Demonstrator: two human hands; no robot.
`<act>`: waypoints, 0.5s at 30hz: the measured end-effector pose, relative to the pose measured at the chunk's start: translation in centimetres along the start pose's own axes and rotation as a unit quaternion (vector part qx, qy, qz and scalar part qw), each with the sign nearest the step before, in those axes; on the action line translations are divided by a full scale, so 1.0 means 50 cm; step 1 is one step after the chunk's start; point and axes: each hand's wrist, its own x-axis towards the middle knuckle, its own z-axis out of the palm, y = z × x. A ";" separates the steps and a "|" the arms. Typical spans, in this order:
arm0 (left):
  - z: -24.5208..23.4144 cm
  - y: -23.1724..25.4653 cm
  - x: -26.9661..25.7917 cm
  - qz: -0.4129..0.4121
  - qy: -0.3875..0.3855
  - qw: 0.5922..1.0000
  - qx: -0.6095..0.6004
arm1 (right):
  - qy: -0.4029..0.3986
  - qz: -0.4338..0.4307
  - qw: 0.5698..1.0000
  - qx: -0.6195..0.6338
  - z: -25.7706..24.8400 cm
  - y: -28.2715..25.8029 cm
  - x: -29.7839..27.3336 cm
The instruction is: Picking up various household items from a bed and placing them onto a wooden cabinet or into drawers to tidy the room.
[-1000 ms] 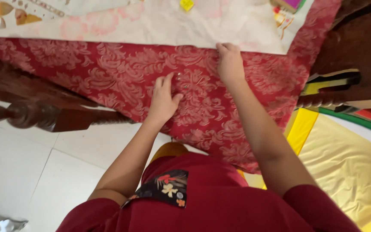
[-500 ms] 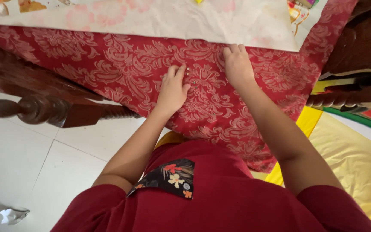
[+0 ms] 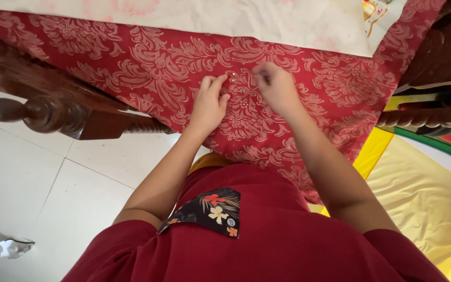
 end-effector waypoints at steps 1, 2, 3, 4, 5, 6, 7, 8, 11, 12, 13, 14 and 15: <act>0.001 0.001 0.002 -0.001 0.000 1.000 0.000 | 0.000 0.001 1.000 0.000 0.013 -0.007 0.005; 0.000 0.001 0.004 0.004 -0.001 1.000 0.018 | 0.005 -0.029 0.999 -0.027 0.026 -0.014 0.009; 0.000 0.002 0.006 0.008 -0.002 0.999 0.037 | 0.010 -0.058 0.997 -0.055 0.039 -0.022 0.013; -0.002 0.007 0.008 0.009 -0.003 0.999 0.037 | 0.010 -0.058 0.997 -0.055 0.054 -0.013 0.019; -0.005 0.011 0.010 0.004 -0.010 0.999 0.051 | 0.024 -0.086 0.992 -0.091 0.068 -0.004 0.025; -0.007 0.017 0.013 0.000 -0.019 0.998 0.066 | 0.039 -0.113 0.985 -0.128 0.082 0.005 0.032; -0.006 0.016 0.012 0.001 -0.019 0.998 0.066 | 0.040 -0.112 0.985 -0.128 0.088 0.009 0.029; -0.005 0.016 0.012 -0.002 -0.024 0.997 0.071 | 0.027 -0.132 0.975 -0.179 0.095 0.013 0.027; -0.002 0.012 0.010 -0.001 -0.030 0.996 0.079 | 0.000 -0.193 0.948 -0.251 0.099 0.025 0.004; -0.001 0.011 0.008 0.000 -0.030 0.996 0.082 | -0.016 -0.236 0.933 -0.272 0.097 0.030 -0.007; -0.002 0.011 0.003 0.000 -0.030 0.996 0.083 | -0.015 -0.236 0.933 -0.272 0.089 0.025 -0.026; -0.003 0.013 0.001 0.002 -0.030 0.996 0.078 | -0.039 -0.226 0.937 -0.261 0.080 0.021 -0.042; -0.004 0.014 0.000 0.004 -0.029 0.997 0.074 | -0.064 -0.217 0.941 -0.250 0.070 0.016 -0.058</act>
